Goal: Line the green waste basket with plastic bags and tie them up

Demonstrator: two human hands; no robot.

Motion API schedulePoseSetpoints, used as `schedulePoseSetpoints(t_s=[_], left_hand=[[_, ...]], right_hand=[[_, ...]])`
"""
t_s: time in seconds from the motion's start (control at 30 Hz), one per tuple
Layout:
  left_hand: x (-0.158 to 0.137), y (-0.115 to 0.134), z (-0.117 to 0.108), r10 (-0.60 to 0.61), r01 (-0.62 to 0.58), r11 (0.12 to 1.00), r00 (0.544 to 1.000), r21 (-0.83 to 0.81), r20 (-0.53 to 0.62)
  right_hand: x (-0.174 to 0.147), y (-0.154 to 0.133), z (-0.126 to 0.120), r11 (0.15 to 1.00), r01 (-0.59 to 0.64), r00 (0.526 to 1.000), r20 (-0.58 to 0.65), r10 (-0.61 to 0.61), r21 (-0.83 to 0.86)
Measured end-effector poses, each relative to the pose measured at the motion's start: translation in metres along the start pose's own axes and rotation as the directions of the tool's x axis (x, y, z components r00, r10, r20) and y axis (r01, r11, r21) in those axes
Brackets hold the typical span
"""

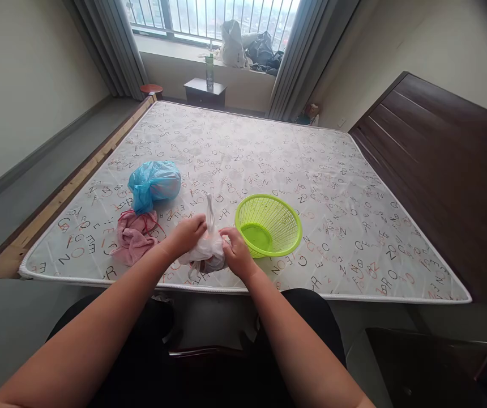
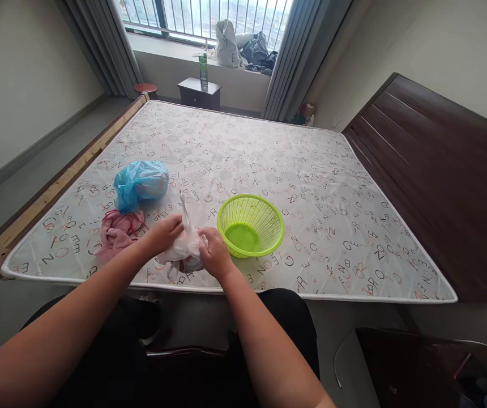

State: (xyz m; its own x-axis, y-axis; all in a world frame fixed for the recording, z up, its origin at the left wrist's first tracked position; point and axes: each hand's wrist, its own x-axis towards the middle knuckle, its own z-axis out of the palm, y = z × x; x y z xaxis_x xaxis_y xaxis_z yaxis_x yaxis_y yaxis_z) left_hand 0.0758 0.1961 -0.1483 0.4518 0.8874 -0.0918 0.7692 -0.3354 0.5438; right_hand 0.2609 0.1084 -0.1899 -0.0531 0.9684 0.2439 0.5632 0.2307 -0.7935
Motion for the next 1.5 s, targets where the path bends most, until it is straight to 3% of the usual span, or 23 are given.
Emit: schedulePoseSetpoints(t_s=[0.07,0.17,0.27,0.37,0.43,0.5,0.57,0.7,0.77,0.83,0.9,0.97,1.03,1.1,1.17,1.23,1.27,1.3,1.37,1.4,1.5], left_hand=[[0.000,0.002,0.004,-0.006,0.006,0.999,1.000,0.045,-0.009],[0.000,0.001,0.000,-0.024,0.024,0.999,0.999,0.022,-0.043],[-0.003,-0.001,-0.007,0.098,-0.107,0.984,0.993,-0.143,-0.068],[-0.008,-0.001,-0.006,0.308,-0.288,0.931,0.950,-0.222,0.059],[-0.010,-0.001,0.000,0.320,-0.290,0.939,0.934,-0.187,0.161],[-0.010,-0.003,0.002,0.277,-0.255,0.957,0.944,-0.137,0.180],[-0.006,-0.007,-0.004,0.242,-0.228,0.966,0.963,-0.119,0.121],[0.002,-0.021,-0.033,0.032,-0.061,0.986,0.982,-0.155,-0.184],[0.004,-0.030,-0.046,-0.146,0.072,0.975,0.923,-0.211,-0.356],[0.005,-0.036,-0.052,-0.300,0.178,0.936,0.854,-0.303,-0.425],[0.004,-0.037,-0.052,-0.357,0.195,0.914,0.802,-0.355,-0.479],[0.000,-0.030,-0.048,-0.236,0.077,0.959,0.746,-0.272,-0.622],[-0.006,-0.016,-0.041,0.062,-0.147,0.987,0.737,-0.069,-0.674],[-0.010,-0.003,-0.031,0.349,-0.364,0.929,0.800,0.067,-0.488],[-0.010,0.003,-0.022,0.454,-0.453,0.890,0.868,0.054,-0.200],[-0.006,-0.004,-0.017,0.386,-0.386,0.922,0.922,0.016,-0.008],[-0.003,-0.012,-0.018,0.319,-0.320,0.947,0.947,0.010,0.023],[0.000,-0.020,-0.021,0.245,-0.245,0.970,0.970,0.008,0.004],[0.004,-0.038,-0.036,0.083,-0.086,0.996,0.983,-0.011,-0.163],[0.005,-0.045,-0.045,-0.006,-0.006,0.999,0.961,-0.041,-0.275],[0.003,-0.052,-0.065,-0.208,0.156,0.978,0.818,-0.141,-0.536]], right_hand=[[-0.002,-0.002,0.001,0.998,0.004,0.999,0.036,-0.006,0.064],[-0.003,-0.002,0.002,0.998,-0.070,0.989,0.130,0.070,-0.004],[-0.002,0.001,0.004,0.994,-0.095,0.991,0.085,0.099,-0.049],[0.000,0.005,0.007,0.989,-0.146,0.989,-0.029,0.145,-0.035],[0.001,0.007,0.009,0.983,-0.182,0.980,-0.089,0.181,-0.011],[0.000,0.008,0.010,0.979,-0.201,0.971,-0.129,0.202,0.023],[0.000,0.006,0.006,0.977,-0.202,0.967,-0.143,0.210,0.064],[-0.001,0.000,-0.004,0.991,-0.087,0.987,-0.126,0.100,0.105],[-0.001,-0.004,-0.006,0.997,-0.022,0.995,-0.095,0.030,0.080],[-0.002,-0.006,-0.005,0.999,-0.026,0.998,-0.055,0.028,0.035],[-0.002,-0.004,-0.001,0.997,-0.063,0.996,-0.060,0.061,-0.033],[-0.002,-0.001,0.002,0.994,-0.070,0.992,-0.115,0.060,-0.088],[-0.001,0.003,0.003,0.996,-0.023,0.985,-0.174,0.008,-0.086],[0.001,0.003,0.003,0.998,0.045,0.976,-0.209,-0.052,-0.039],[0.001,0.001,0.002,0.996,0.090,0.966,-0.246,-0.083,0.014],[0.000,-0.002,0.000,0.992,0.108,0.954,-0.287,-0.087,0.060],[0.000,-0.003,-0.002,0.990,0.118,0.948,-0.304,-0.090,0.077],[-0.001,-0.003,-0.003,0.988,0.128,0.943,-0.319,-0.093,0.090],[-0.001,-0.003,-0.006,0.986,0.126,0.933,-0.350,-0.080,0.110],[0.000,-0.002,-0.007,0.987,0.106,0.926,-0.375,-0.053,0.122],[0.001,0.001,-0.009,0.981,-0.017,0.890,-0.444,0.102,0.192]])
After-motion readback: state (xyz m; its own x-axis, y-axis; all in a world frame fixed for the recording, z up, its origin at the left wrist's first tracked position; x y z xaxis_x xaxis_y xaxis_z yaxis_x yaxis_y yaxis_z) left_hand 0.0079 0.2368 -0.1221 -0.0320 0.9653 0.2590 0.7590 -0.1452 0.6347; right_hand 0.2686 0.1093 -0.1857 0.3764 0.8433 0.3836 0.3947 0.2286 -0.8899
